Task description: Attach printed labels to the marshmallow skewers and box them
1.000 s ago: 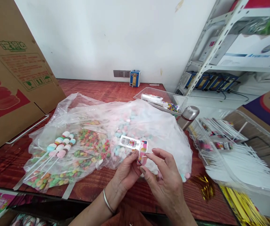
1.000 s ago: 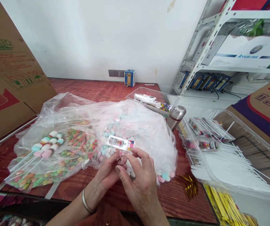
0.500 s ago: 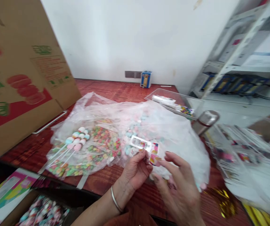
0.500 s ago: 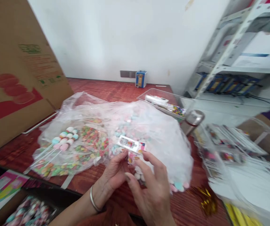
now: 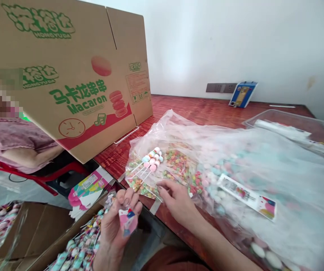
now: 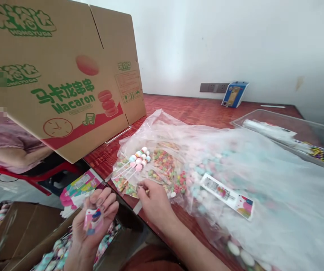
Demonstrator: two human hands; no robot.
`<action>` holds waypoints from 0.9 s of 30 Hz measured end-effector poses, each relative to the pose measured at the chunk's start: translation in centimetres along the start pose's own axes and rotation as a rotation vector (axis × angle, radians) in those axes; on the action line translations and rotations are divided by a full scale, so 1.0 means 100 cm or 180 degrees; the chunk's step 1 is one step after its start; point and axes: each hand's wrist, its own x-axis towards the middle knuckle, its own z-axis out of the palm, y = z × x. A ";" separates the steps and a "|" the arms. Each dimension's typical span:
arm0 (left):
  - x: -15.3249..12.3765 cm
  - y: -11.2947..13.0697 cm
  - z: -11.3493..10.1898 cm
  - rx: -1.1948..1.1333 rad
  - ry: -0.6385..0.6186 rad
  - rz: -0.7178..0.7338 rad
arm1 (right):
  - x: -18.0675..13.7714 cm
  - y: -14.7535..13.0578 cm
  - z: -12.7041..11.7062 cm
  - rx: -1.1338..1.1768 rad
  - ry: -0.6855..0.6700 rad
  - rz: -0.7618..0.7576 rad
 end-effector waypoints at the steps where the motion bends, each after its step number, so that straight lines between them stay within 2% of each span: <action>1: -0.002 0.008 -0.006 0.0012 0.0104 0.0111 | 0.018 -0.006 0.010 -0.0137 -0.0053 0.0028; 4: -0.006 0.024 -0.017 0.0024 0.0352 0.0328 | 0.066 -0.022 0.034 -0.0480 0.0045 0.0129; 7: -0.004 0.028 -0.022 0.0046 0.0508 0.0368 | 0.101 -0.031 0.054 -0.0751 0.0022 0.0086; 9: -0.001 0.029 -0.024 0.0073 0.0553 0.0352 | 0.113 -0.031 0.064 -0.0834 -0.0051 0.0102; 12: 0.004 0.030 -0.027 0.0099 0.0524 0.0337 | 0.116 -0.023 0.068 -0.0768 -0.0014 0.0214; 17: 0.015 0.028 -0.029 0.0063 0.0474 0.0174 | 0.092 0.005 0.040 -0.0185 0.0329 0.0439; 21: 0.029 0.012 -0.014 -0.0031 0.0475 -0.0044 | 0.061 0.028 0.006 0.0561 0.0422 0.0712; 25: 0.042 -0.016 0.010 -0.0050 0.0526 -0.0332 | 0.010 0.042 -0.033 0.1209 0.0297 0.0782; 27: 0.047 -0.035 0.020 -0.0058 0.0603 -0.0473 | -0.025 0.046 -0.054 0.1833 0.0561 0.0885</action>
